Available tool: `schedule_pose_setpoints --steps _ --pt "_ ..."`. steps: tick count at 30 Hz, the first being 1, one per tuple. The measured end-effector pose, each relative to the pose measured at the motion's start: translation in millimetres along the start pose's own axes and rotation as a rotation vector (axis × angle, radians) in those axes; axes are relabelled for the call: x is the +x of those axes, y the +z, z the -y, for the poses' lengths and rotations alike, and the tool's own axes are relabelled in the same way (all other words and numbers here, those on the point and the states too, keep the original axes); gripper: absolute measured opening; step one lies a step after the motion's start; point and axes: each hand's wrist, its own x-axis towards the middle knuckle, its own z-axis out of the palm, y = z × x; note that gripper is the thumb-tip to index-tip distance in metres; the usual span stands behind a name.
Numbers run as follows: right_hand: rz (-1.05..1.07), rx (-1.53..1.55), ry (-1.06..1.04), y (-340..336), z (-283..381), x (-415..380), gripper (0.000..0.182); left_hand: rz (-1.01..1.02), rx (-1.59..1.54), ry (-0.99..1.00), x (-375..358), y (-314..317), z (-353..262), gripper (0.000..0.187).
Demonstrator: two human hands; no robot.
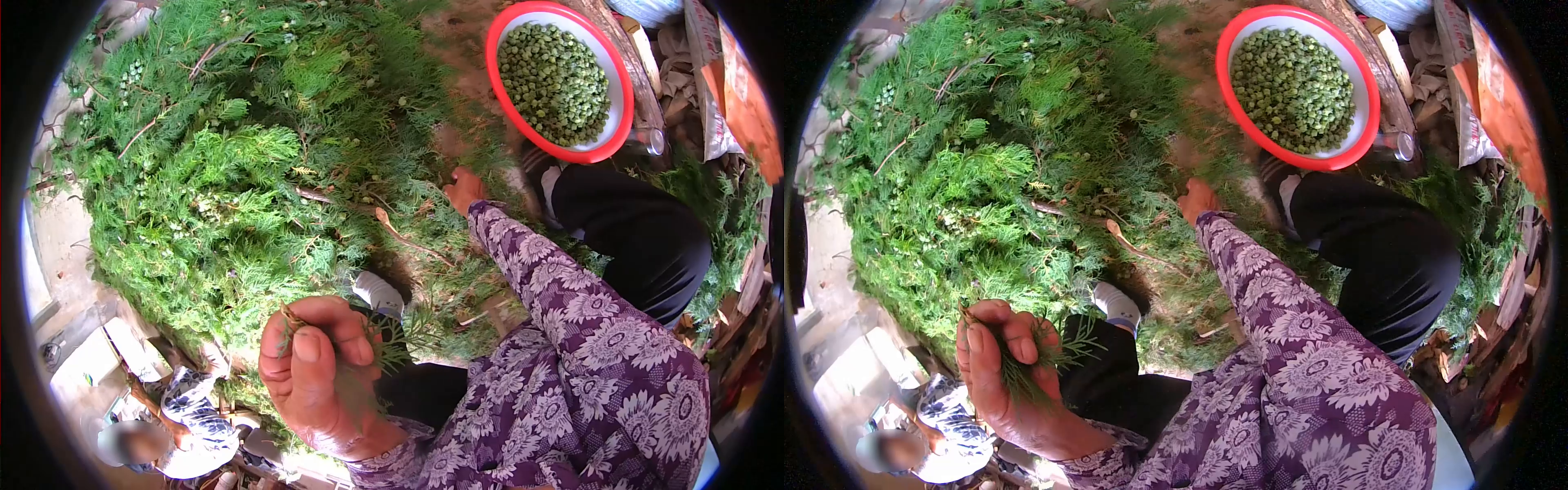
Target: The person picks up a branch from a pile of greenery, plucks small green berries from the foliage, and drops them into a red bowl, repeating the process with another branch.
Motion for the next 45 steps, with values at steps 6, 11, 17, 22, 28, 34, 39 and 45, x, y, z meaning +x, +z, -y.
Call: schedule_pose_setpoints --steps 6,11,17,22,28,34,39,45 --pt "0.096 -0.111 -0.007 0 -12 9 0.023 -0.068 -0.023 0.008 0 -4 -2 0.034" --pt "-0.059 0.026 0.125 -19 -41 2 0.017 -0.037 -0.078 0.011 -3 -6 -4 0.031" --pt "0.165 1.001 0.522 -59 -48 -25 0.020 0.026 -0.169 -0.022 -2 -10 -10 0.026" --pt "0.244 0.648 0.423 -74 -47 -28 0.015 0.041 -0.218 -0.003 8 -12 -9 0.027" --pt "0.238 0.883 0.196 -121 -36 -10 0.013 0.073 -0.249 0.002 12 -11 -9 0.025" --pt "-0.089 1.756 0.020 -185 -27 16 0.013 0.073 -0.233 -0.018 12 -11 -9 0.025" --pt "-0.079 1.823 -0.001 -195 -23 28 0.004 0.089 -0.227 -0.020 15 -11 -8 0.024" --pt "-0.038 1.958 -0.043 -212 -22 49 0.006 0.123 -0.318 -0.017 18 -14 -3 0.019"
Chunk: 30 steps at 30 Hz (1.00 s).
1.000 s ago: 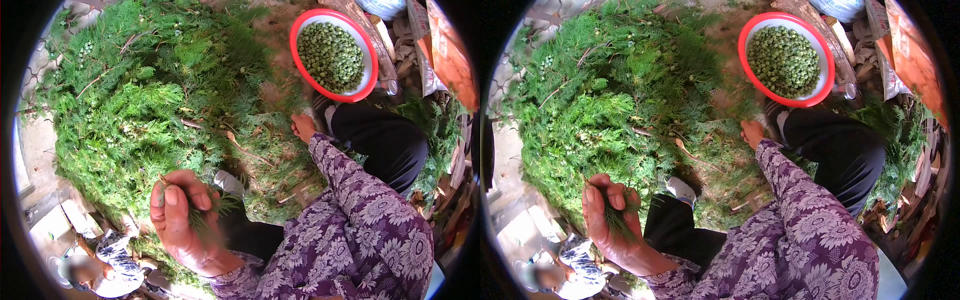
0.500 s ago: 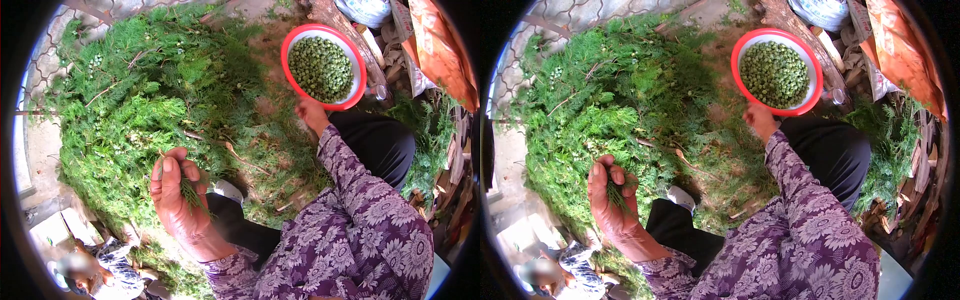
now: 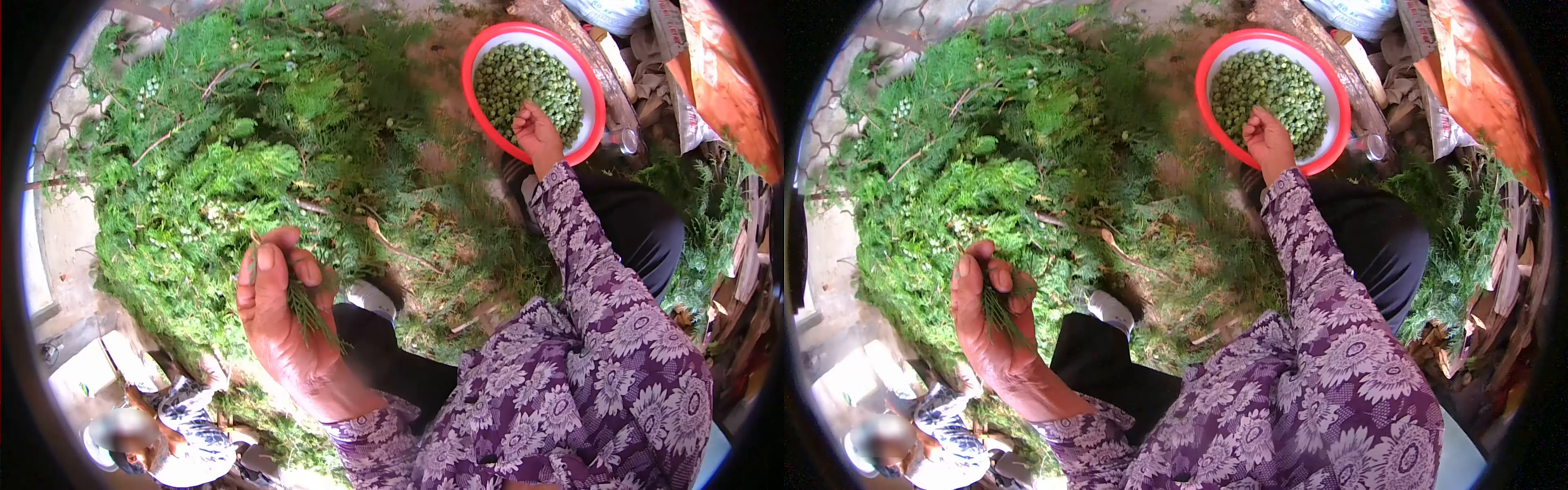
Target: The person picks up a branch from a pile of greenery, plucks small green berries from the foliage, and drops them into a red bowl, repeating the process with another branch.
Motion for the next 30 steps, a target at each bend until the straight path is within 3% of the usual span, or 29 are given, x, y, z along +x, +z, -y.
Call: schedule_pose_setpoints --steps 3,4,6,8,10,12,13,15,17,19,21,23,24,26,28,30 --pt "0.047 -0.192 0.074 4 -24 -15 0.004 0.013 0.022 -0.013 -2 4 -1 0.021" --pt "-0.037 -0.232 0.126 3 -38 -19 0.004 -0.035 0.046 0.004 -3 9 0 0.023" --pt "0.027 -0.608 0.219 -10 -76 -33 0.005 -0.027 0.055 -0.002 -6 7 -1 0.023" --pt "0.129 -1.076 0.293 -2 -114 -65 0.008 -0.028 0.048 -0.009 -8 4 -1 0.022" --pt "0.358 -1.173 0.433 -20 -161 -76 0.013 -0.073 0.046 0.004 -10 0 -1 0.022" --pt "0.535 -1.410 0.204 -32 -205 -82 0.015 -0.123 0.033 0.021 -10 -2 -2 0.023" --pt "0.539 -1.411 0.211 -30 -219 -80 0.015 -0.130 0.035 0.021 -11 -4 -4 0.023" --pt "0.466 -1.447 0.232 -23 -241 -79 0.019 -0.023 0.152 -0.007 -15 -7 -7 0.027" --pt "0.411 -1.519 0.317 -13 -250 -79 0.020 -0.055 0.178 0.000 -17 -10 -8 0.027" --pt "0.333 -1.862 0.115 -5 -256 -81 0.023 -0.051 0.182 0.019 -18 -14 -11 0.027" --pt "0.288 -1.920 0.134 -5 -261 -84 0.026 -0.097 0.194 0.010 -19 -16 -13 0.027" --pt "0.312 -2.027 0.004 -12 -265 -85 0.029 -0.233 0.194 0.044 -18 -19 -14 0.033" --pt "0.314 -2.080 0.107 -6 -262 -84 0.028 -0.233 0.192 0.048 -19 -20 -14 0.033" --pt "0.318 -2.045 0.124 -7 -259 -85 0.028 -0.241 0.181 0.057 -21 -22 -14 0.032" --pt "0.318 -2.012 0.130 -10 -249 -86 0.027 -0.156 0.156 0.043 -24 -26 -18 0.029" --pt "0.371 -1.779 0.216 -15 -237 -90 0.025 -0.071 0.127 0.036 -27 -27 -21 0.027"
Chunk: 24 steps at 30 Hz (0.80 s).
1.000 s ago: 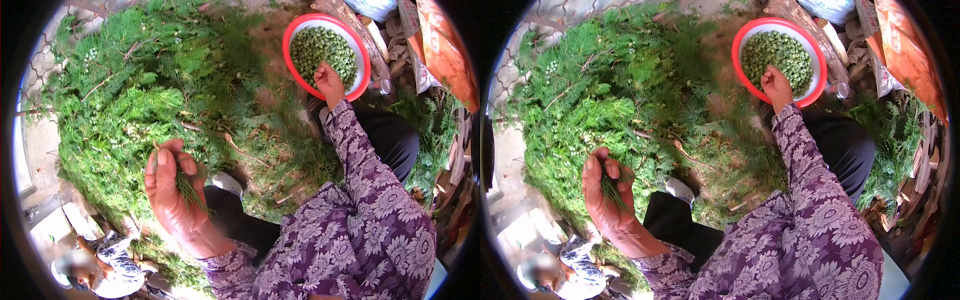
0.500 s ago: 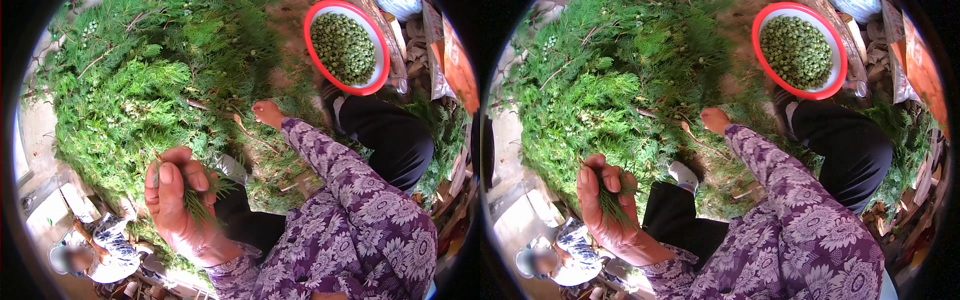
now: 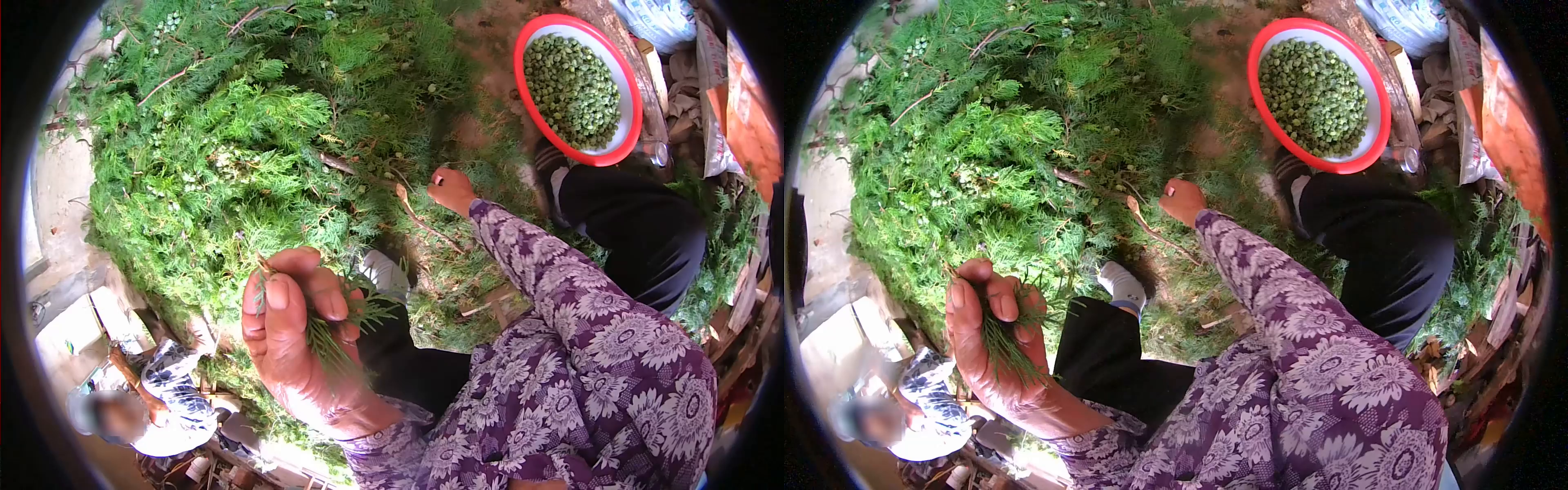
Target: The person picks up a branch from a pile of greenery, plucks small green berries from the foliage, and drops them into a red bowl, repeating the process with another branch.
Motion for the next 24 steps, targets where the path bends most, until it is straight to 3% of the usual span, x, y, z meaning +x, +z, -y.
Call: schedule_pose_setpoints --steps 4,8,10,11,13,14,15,17,19,21,22,24 --pt "0.074 -0.060 -0.155 -12 -3 -21 0.021 0.014 -0.040 0.007 -3 0 -5 0.027" --pt "0.174 -0.086 -0.095 -30 -16 -34 0.021 -0.026 -0.154 0.050 0 0 -7 0.029" --pt "0.312 0.301 0.172 -43 -22 -37 0.019 0.009 -0.150 0.055 0 -4 -7 0.029" --pt "0.307 0.298 0.169 -46 -25 -40 0.019 0.013 -0.155 0.057 0 -6 -7 0.029" --pt "0.257 0.728 0.256 -63 -9 -57 0.014 0.077 -0.157 0.024 2 -9 -10 0.025" --pt "0.224 0.774 0.266 -73 0 -61 0.011 0.107 -0.164 0.034 4 -13 -10 0.025" --pt "0.219 0.775 0.254 -84 1 -60 0.011 0.115 -0.167 0.043 6 -14 -11 0.025" --pt "0.146 1.106 -0.003 -118 -5 -50 0.010 0.101 -0.221 0.026 9 -16 -14 0.025" --pt "-0.079 1.595 -0.032 -157 4 -45 0.011 0.106 -0.217 0.054 9 -20 -16 0.024" --pt "-0.275 1.791 -0.106 -185 2 -38 0.014 0.101 -0.252 0.111 10 -24 -18 0.026" --pt "-0.347 1.724 -0.059 -189 6 -39 0.015 0.061 -0.284 0.113 11 -27 -19 0.025" --pt "-0.240 1.603 -0.005 -180 10 -37 0.015 0.068 -0.329 0.139 15 -38 -20 0.024"
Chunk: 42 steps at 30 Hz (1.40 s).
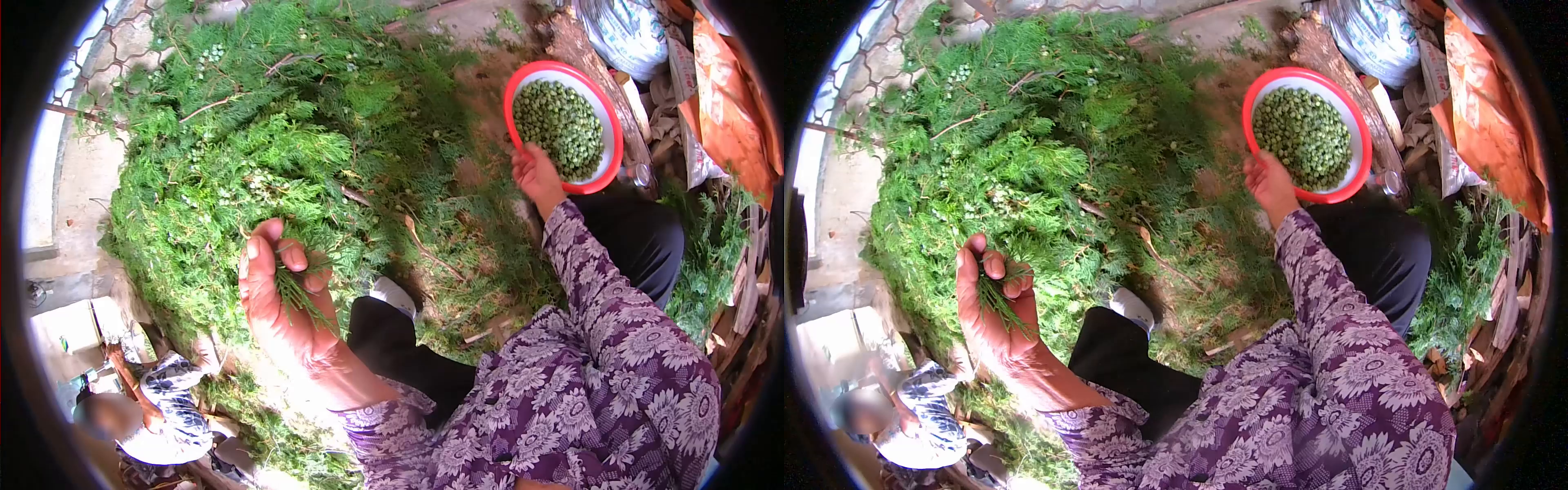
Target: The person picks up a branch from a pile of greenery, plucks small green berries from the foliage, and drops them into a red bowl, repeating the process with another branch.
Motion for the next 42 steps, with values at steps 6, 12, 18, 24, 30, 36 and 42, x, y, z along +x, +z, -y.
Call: schedule_pose_setpoints --steps 6,12,18,24,30,36,42 --pt "0.038 -0.549 0.241 29 -75 -7 0.019 -0.056 -0.078 0.011 2 2 -1 0.022" --pt "0.290 -1.117 0.134 92 -109 12 0.046 -0.135 -0.048 0.010 1 8 -3 0.023" --pt "0.419 -1.790 -0.420 136 -143 60 0.072 -0.162 0.031 -0.017 -2 11 -4 0.021" --pt "0.291 -1.763 -0.390 170 -150 61 0.069 -0.230 0.082 -0.031 -3 14 1 0.024" --pt "0.241 -1.599 -0.589 204 -135 91 0.067 -0.270 0.166 -0.111 -16 31 12 0.027" --pt "0.085 -1.949 -0.455 226 -113 112 0.081 -0.143 0.067 -0.293 -30 38 23 0.024" --pt "0.217 -2.190 -0.462 225 -121 139 0.073 -0.111 0.151 -0.317 -37 32 24 0.024"
